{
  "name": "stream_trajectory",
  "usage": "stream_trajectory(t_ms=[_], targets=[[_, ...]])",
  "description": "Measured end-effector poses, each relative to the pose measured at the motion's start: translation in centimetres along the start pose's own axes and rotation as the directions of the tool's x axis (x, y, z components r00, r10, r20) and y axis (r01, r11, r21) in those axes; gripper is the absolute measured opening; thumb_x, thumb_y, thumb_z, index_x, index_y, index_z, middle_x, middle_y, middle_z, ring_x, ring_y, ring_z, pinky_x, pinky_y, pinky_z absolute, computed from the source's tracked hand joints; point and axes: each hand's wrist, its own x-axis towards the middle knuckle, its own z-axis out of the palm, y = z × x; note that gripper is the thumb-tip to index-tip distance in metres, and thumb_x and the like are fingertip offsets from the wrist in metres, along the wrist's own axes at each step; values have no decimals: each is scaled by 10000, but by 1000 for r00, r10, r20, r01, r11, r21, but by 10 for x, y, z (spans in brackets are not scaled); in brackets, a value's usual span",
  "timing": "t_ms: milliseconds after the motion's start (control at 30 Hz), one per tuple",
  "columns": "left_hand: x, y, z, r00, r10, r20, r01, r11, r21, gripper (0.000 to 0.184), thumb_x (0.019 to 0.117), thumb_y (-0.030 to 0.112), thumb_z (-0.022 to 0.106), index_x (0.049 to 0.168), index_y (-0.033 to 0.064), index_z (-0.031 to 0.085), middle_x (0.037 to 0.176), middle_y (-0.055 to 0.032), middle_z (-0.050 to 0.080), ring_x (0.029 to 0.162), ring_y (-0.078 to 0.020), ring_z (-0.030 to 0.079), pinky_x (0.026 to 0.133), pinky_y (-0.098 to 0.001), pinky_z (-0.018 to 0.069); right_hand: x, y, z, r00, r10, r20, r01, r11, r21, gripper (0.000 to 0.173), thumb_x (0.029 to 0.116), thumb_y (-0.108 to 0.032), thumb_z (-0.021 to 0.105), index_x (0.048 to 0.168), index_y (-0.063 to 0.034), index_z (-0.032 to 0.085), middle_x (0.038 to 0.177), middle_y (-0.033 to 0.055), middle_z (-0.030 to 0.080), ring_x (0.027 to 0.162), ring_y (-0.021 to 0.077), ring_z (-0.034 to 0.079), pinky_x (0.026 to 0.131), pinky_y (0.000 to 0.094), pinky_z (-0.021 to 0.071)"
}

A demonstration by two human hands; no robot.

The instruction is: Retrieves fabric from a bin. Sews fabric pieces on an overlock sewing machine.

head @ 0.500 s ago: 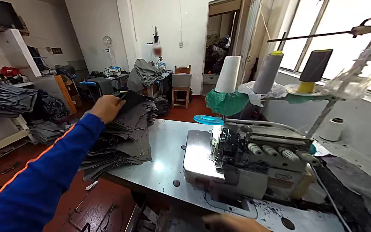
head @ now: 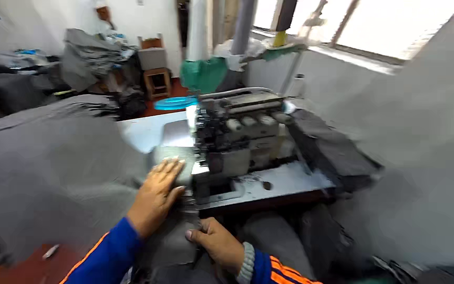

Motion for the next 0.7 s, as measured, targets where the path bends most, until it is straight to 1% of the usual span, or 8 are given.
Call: stream_trajectory(t_ms=[67, 133, 233, 333, 400, 467, 600, 700], targets=[[-4, 3, 14, 994, 10, -111, -4, 998, 56, 671, 1031, 575, 389, 1451, 92, 590, 1510, -126, 554, 1426, -353, 488, 1151, -586, 388, -33, -32, -59, 974, -209, -92, 142, 871, -470, 285, 1072, -172, 485, 1099, 15, 698, 869, 83, 736, 739, 157, 727, 702, 359, 630], [-4, 5, 22, 988, 2, -154, 13, 995, 94, 779, 1001, 668, 355, 1447, 74, 589, 1491, -180, 559, 1403, -427, 491, 1118, -637, 373, -70, -69, -122, 839, -486, -246, 13, 469, -883, 269, 1050, -190, 509, 1119, -70, 740, 880, 56, 736, 757, 161, 712, 699, 374, 606], [8, 2, 9, 984, 22, -177, 5, 988, 155, 744, 1002, 666, 387, 1230, 36, 711, 1227, -230, 705, 1140, -458, 661, 931, -654, 471, -112, -129, -192, 739, -615, -275, -309, 52, -950, 193, 988, -89, 616, 1134, -41, 731, 1004, 168, 729, 909, 352, 720, 786, 564, 584], [36, -17, 5, 978, 80, -193, -54, 989, 136, 610, 967, 601, 464, 839, 49, 688, 803, -149, 658, 729, -359, 654, 609, -540, 506, -124, -149, -226, 787, -272, -554, -574, 8, -819, 442, 863, -182, 827, 1256, -46, 680, 1211, 253, 639, 1125, 489, 604, 881, 663, 524], [49, -24, 14, 976, 94, -197, -69, 989, 130, 615, 934, 626, 447, 796, 59, 641, 776, -123, 604, 687, -337, 630, 541, -512, 488, -119, -138, -234, 756, -123, -643, -652, -48, -757, 678, 770, -191, 907, 1361, -63, 602, 1335, 260, 567, 1212, 510, 539, 918, 663, 510], [52, -27, 21, 971, 95, -221, -66, 989, 133, 632, 937, 653, 420, 820, 70, 633, 765, -101, 585, 644, -308, 612, 498, -484, 455, -122, -129, -244, 774, -190, -604, -620, -29, -784, 591, 781, -116, 883, 1314, -53, 635, 1298, 246, 595, 1162, 486, 574, 916, 631, 515], [47, -31, 24, 966, 95, -241, -67, 990, 121, 659, 946, 661, 414, 985, 68, 698, 792, -97, 630, 674, -295, 626, 553, -481, 476, -146, -125, -285, 826, -433, -361, -348, 111, -931, 136, 838, -109, 825, 941, -57, 753, 918, 104, 702, 757, 255, 682, 706, 475, 595], [49, -31, 22, 970, 110, -218, -89, 991, 105, 705, 952, 666, 397, 1096, 65, 736, 1079, -158, 705, 983, -383, 664, 798, -572, 510, -157, -123, -303, 789, -487, -375, -283, 253, -925, 19, 874, -85, 763, 873, -84, 781, 879, 34, 743, 741, 167, 706, 691, 400, 611]])
